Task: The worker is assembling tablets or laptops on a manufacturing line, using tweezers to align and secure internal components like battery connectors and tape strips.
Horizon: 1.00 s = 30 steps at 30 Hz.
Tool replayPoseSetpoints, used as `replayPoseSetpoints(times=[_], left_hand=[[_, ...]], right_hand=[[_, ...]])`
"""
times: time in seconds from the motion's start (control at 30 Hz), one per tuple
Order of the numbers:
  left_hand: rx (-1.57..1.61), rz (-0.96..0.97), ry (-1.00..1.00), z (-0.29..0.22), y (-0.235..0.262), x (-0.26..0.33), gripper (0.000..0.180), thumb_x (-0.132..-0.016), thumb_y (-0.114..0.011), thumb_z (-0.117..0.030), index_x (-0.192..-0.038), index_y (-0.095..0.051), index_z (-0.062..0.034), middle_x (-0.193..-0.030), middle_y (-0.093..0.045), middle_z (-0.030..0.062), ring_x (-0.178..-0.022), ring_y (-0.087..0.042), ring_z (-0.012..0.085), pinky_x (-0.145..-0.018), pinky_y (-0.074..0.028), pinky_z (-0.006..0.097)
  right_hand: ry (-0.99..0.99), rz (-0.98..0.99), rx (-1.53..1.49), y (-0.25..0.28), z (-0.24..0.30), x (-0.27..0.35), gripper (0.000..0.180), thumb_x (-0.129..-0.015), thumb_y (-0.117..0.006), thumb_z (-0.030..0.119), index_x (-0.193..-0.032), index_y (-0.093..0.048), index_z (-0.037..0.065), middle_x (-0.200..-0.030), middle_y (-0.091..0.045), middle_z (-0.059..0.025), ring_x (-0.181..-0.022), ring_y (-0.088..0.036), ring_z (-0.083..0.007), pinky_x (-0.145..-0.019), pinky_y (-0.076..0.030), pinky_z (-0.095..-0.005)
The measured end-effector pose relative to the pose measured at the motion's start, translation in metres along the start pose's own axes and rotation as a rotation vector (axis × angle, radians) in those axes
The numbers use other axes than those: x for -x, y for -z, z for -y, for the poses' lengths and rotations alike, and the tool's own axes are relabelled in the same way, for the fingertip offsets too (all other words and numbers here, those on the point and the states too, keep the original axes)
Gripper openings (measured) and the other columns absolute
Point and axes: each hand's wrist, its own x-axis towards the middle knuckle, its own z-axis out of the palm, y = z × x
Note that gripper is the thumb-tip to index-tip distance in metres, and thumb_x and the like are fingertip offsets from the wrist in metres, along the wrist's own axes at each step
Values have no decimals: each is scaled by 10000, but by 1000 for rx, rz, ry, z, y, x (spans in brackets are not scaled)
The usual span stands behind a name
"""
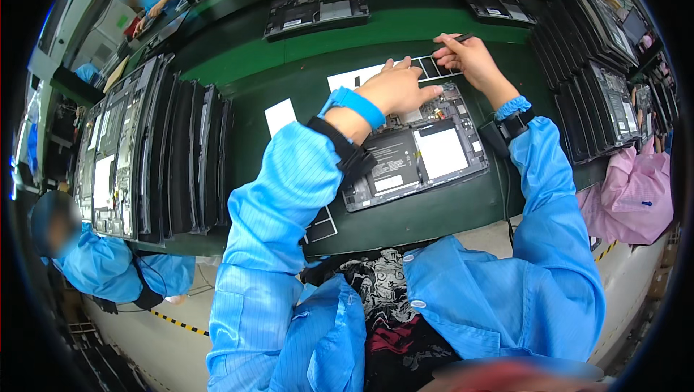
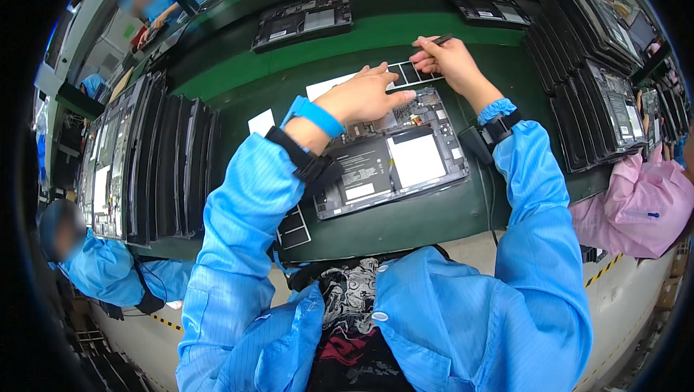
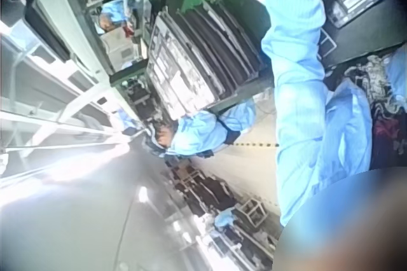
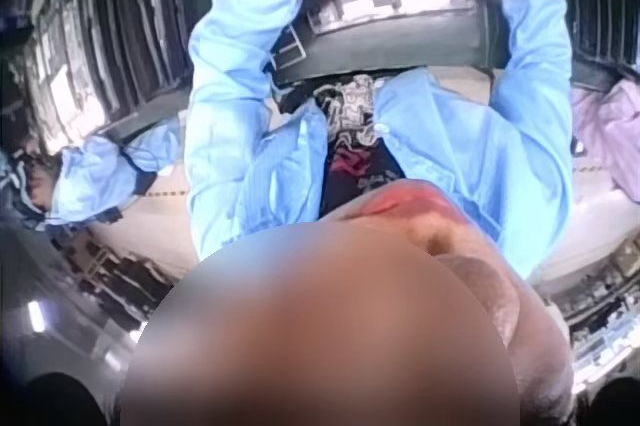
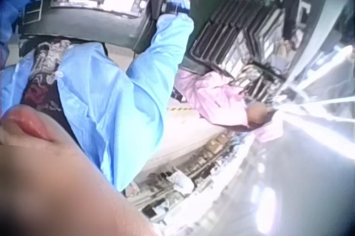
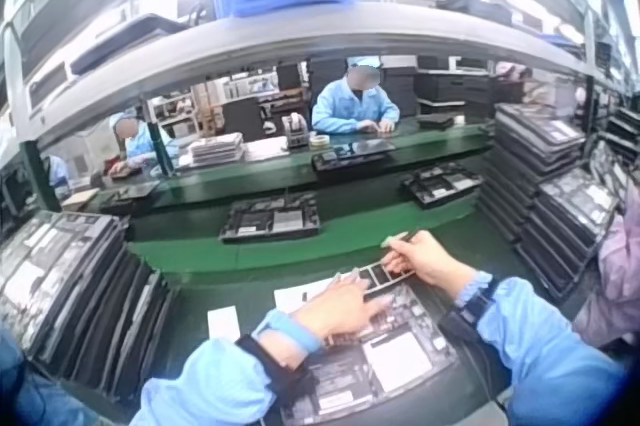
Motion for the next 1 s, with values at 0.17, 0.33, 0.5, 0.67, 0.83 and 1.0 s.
replayPoseSetpoints(times=[0.17,0.33,0.5,0.67,0.83,1.0], left_hand=[[-57,64,85,6,-17,-22,776,-896,-329,-659,-1418,-354,-86,-1491,-214,234,-1384,-162,429,-1113,-238,470],[-70,-20,60,12,-29,-28,807,-882,-357,-667,-1415,-354,-61,-1500,-228,188,-1388,-144,430,-1105,-233,505],[-48,-59,76,9,-30,-29,800,-862,-420,-665,-1406,-382,-80,-1499,-254,154,-1390,-164,415,-1078,-271,540],[-82,-125,-6,18,-36,-33,777,-880,-393,-649,-1373,-414,-49,-1455,-304,210,-1364,-232,408,-1103,-235,489],[-124,-149,-51,18,-36,-32,779,-900,-361,-636,-1355,-422,-8,-1417,-338,269,-1340,-286,415,-1129,-201,440],[-114,-182,-34,18,-39,-28,758,-887,-403,-631,-1350,-443,-33,-1418,-338,268,-1323,-298,446,-1111,-239,449]], right_hand=[[-38,-53,198,-10,-1,-2,362,-922,-580,325,-1022,-621,-21,-812,-658,-100,-629,-619,-118,-551,-488,-216],[59,-58,125,-14,-4,-2,277,-864,-667,202,-967,-626,-52,-844,-666,-137,-725,-673,-168,-646,-558,-253],[33,-110,166,-8,-6,-4,270,-860,-671,202,-943,-636,-52,-814,-667,-130,-721,-670,-164,-636,-556,-252],[31,-82,214,-8,-5,-4,292,-869,-657,202,-998,-634,-59,-882,-662,-154,-756,-663,-182,-693,-548,-262],[12,-97,152,-9,-7,-3,295,-875,-652,213,-1010,-640,-49,-885,-666,-145,-776,-663,-176,-702,-544,-258],[-7,-126,118,-10,-8,-3,279,-875,-651,202,-1014,-647,-41,-878,-670,-135,-774,-660,-170,-700,-542,-254]])
